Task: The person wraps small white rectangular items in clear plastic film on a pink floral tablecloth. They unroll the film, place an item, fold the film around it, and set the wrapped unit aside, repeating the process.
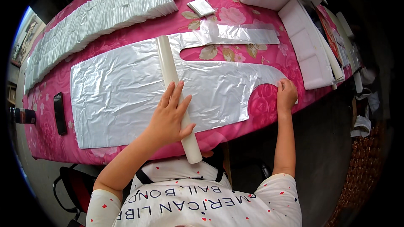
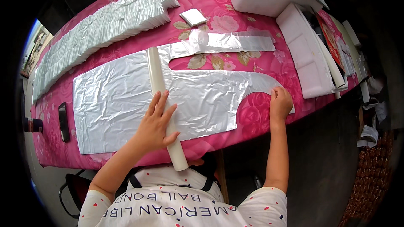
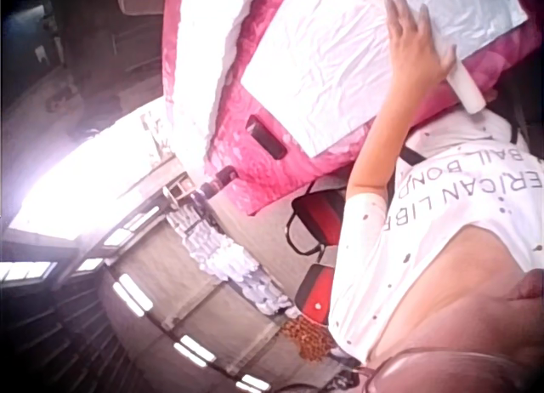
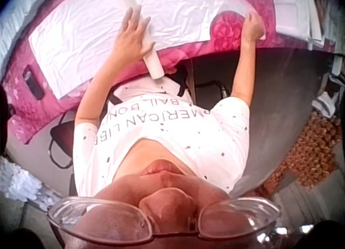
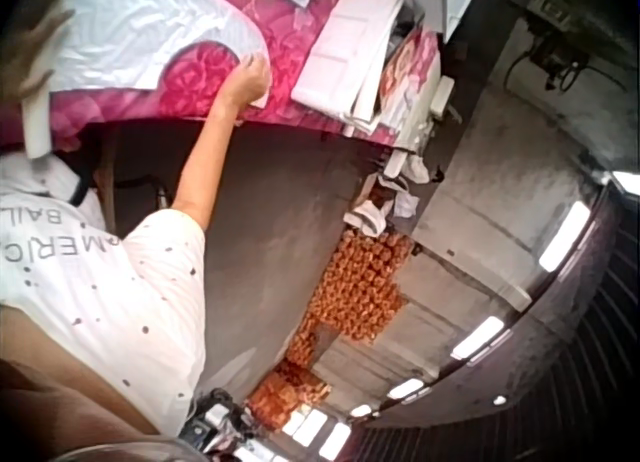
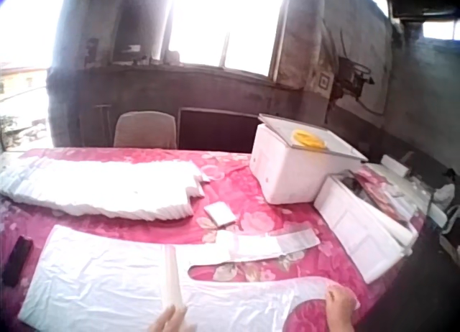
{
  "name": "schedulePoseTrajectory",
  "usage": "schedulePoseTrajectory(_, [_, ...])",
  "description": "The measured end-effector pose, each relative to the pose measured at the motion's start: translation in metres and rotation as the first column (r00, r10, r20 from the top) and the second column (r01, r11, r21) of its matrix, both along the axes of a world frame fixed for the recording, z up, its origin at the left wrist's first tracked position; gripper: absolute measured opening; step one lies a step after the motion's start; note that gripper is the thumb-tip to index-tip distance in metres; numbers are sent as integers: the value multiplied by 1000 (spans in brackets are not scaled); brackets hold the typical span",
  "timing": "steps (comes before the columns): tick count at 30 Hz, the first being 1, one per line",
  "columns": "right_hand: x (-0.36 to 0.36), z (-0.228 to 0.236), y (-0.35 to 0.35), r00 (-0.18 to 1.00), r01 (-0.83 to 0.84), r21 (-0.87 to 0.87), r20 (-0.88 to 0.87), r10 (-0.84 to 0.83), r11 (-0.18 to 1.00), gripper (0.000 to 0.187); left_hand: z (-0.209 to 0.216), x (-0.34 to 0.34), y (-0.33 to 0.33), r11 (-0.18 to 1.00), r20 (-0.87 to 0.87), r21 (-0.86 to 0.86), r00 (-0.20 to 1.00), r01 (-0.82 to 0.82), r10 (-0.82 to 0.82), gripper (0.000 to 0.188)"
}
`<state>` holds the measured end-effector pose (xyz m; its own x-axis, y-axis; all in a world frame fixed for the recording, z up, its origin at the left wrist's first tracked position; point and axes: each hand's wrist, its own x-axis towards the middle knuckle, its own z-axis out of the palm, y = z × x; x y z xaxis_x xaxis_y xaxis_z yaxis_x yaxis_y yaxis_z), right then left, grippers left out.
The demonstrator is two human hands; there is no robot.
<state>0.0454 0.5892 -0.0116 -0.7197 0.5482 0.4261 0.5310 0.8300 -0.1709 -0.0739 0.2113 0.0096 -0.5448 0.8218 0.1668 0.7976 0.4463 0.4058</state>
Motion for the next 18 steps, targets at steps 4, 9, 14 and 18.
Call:
schedulePoseTrajectory(4, [-3,0,-6,996,2,44,-86,1,999,16,-2,-1,-1,1000,-1,9,1000,-2,2,65])
schedulePoseTrajectory(9, [7,-27,23,987,-49,204,-138,78,978,14,0,-1,0,999,7,32,1000,9,-9,64])
schedulePoseTrajectory(14, [2,-2,8,1000,-19,114,-9,21,993,9,-3,-2,-3,999,26,40,1000,16,-18,63])
schedulePoseTrajectory(18, [2,5,-1,988,-98,80,-111,106,992,10,-2,-2,-2,999,27,42,999,20,-22,63])
